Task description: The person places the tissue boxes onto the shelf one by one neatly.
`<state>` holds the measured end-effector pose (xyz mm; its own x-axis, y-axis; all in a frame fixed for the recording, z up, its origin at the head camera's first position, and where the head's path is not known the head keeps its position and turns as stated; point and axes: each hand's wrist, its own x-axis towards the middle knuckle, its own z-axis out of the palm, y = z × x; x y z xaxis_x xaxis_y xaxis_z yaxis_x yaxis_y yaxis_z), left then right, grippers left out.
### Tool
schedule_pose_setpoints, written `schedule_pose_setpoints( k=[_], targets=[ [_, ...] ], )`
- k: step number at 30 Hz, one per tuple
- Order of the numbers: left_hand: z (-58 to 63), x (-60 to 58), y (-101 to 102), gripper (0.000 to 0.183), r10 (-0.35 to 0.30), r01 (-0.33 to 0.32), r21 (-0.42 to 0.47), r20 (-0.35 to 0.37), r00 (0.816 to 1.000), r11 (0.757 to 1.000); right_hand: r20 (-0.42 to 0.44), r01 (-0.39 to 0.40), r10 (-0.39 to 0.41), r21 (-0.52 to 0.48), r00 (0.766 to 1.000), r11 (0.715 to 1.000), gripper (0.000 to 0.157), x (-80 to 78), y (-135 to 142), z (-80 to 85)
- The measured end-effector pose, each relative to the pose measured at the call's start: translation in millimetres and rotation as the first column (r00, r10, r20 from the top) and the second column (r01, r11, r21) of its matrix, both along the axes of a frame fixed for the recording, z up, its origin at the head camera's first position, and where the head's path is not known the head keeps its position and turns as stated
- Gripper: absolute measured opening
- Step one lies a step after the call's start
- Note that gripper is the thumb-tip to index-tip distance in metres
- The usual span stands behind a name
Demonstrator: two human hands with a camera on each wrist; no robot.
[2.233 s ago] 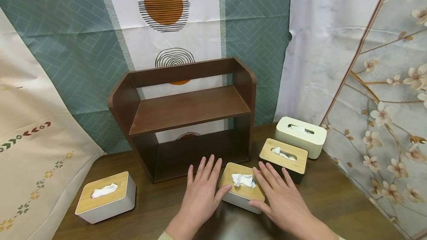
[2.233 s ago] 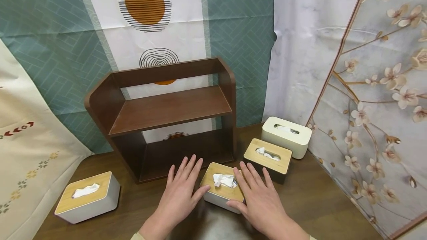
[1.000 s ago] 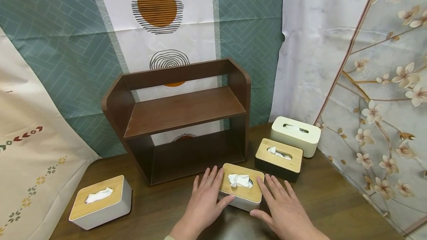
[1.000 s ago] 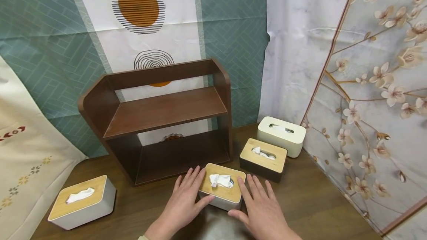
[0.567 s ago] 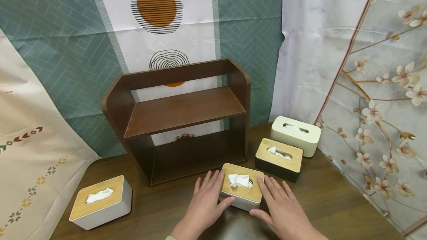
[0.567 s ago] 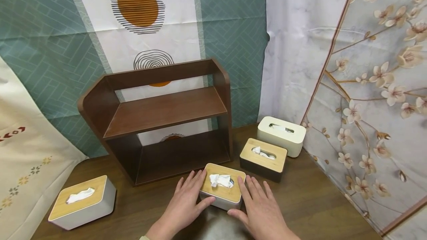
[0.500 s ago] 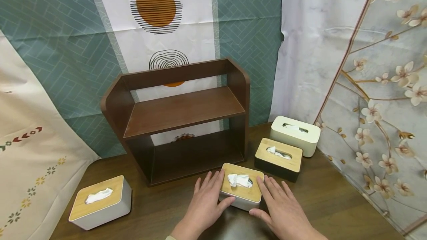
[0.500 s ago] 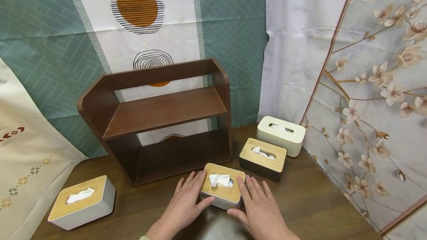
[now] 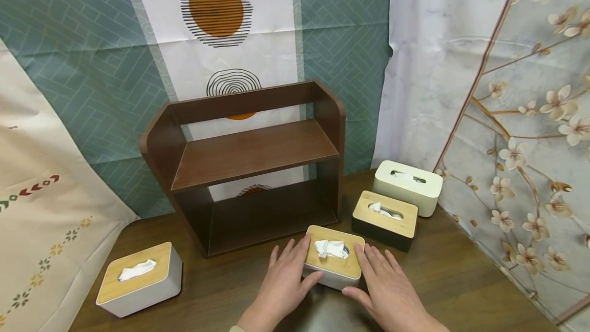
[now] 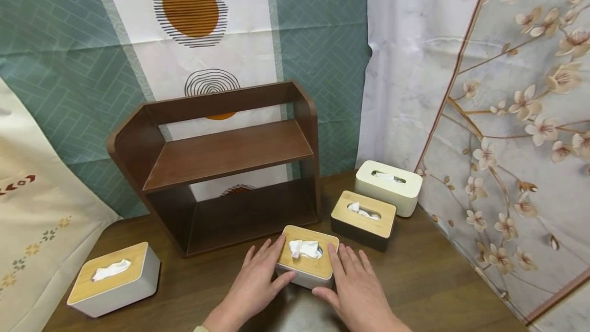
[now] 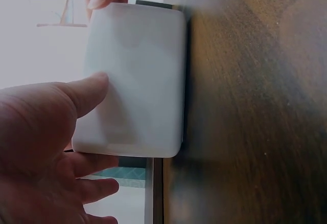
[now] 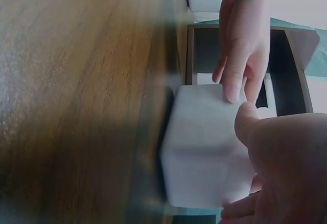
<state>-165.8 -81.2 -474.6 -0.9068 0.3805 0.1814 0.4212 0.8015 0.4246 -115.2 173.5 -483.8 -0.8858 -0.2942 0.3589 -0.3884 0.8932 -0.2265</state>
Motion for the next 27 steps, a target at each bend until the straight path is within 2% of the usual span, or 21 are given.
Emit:
schedule_pose_setpoints(
  k=[6, 17, 22, 27],
  targets=[
    [-0.4, 1.8, 0.1, 0.089, -0.002, 0.003, 0.009, -0.019, 1.0, 1.0, 0.0, -0.012, 0.012, 0.0, 1.0, 1.0, 0.091, -2.5, -6.2, -0.3],
    [1.9, 4.3, -0.9, 0.085, 0.013, -0.011, 0.021, -0.063, 0.998, 1.0, 0.016, -0.006, 0.007, -0.059, 1.0, 0.998, 0.086, -7.1, -15.7, 2.3],
    [2.4, 4.2, -1.8, 0.083, 0.03, -0.025, 0.043, -0.114, 0.993, 0.999, -0.028, -0.014, 0.013, -0.062, 1.0, 0.998, 0.084, -11.3, -18.3, 4.8],
    [4.5, 2.3, -2.6, 0.081, 0.065, -0.054, 0.06, -0.193, 0.979, 0.997, -0.103, -0.036, 0.031, -0.051, 0.994, 0.998, 0.08, -20.4, -21.4, 9.4]
  ],
)
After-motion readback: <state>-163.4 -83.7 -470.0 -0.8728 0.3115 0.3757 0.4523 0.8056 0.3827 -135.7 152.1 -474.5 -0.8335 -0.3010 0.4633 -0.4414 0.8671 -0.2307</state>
